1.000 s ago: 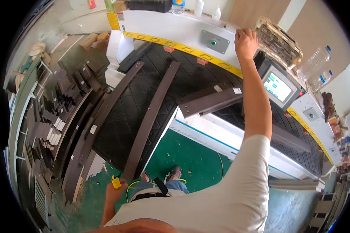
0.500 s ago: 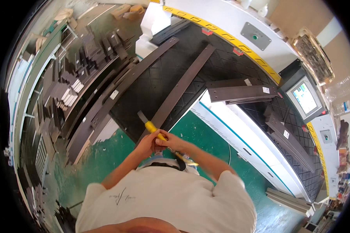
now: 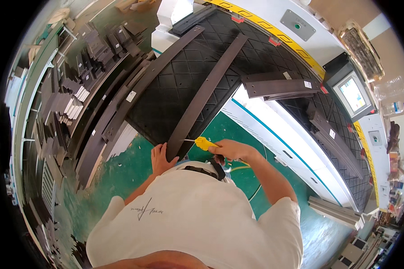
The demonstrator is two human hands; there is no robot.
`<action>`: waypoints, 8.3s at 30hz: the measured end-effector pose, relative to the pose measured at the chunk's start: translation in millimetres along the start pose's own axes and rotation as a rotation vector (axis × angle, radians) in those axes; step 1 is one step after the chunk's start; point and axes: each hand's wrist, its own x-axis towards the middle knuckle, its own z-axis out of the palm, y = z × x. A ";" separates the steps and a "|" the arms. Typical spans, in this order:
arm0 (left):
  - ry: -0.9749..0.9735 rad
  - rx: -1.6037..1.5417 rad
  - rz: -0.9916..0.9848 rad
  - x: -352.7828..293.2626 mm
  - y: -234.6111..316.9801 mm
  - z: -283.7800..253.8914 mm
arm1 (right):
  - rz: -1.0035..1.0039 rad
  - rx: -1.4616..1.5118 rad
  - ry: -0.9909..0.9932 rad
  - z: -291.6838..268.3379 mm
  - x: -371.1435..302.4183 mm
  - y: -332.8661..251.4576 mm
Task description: The person scrapes the edges of a brown panel using a small hand tool and then uses a yellow air nozzle to blow dust off multiple panels on a machine.
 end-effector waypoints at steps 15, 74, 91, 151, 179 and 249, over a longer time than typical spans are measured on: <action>0.037 -0.119 -0.136 -93.2 -127.8 -105.7 | 0.092 0.225 0.845 -253.4 35.2 7.1; 0.281 0.123 -0.077 119.3 -45.1 2.6 | -0.613 1.409 0.054 41.9 97.9 62.0; 0.278 -0.019 0.075 255.8 -23.9 52.8 | -0.601 1.443 0.307 46.5 63.0 49.5; 0.172 0.030 0.070 302.0 -65.7 38.4 | -1.015 1.200 1.177 -235.3 -19.3 -38.3; 0.226 0.069 0.043 274.7 -71.2 43.5 | -0.187 0.511 0.816 92.1 -64.0 -7.2; 0.069 0.348 -0.065 386.5 22.2 104.9 | -0.427 0.881 0.916 55.5 -180.4 221.3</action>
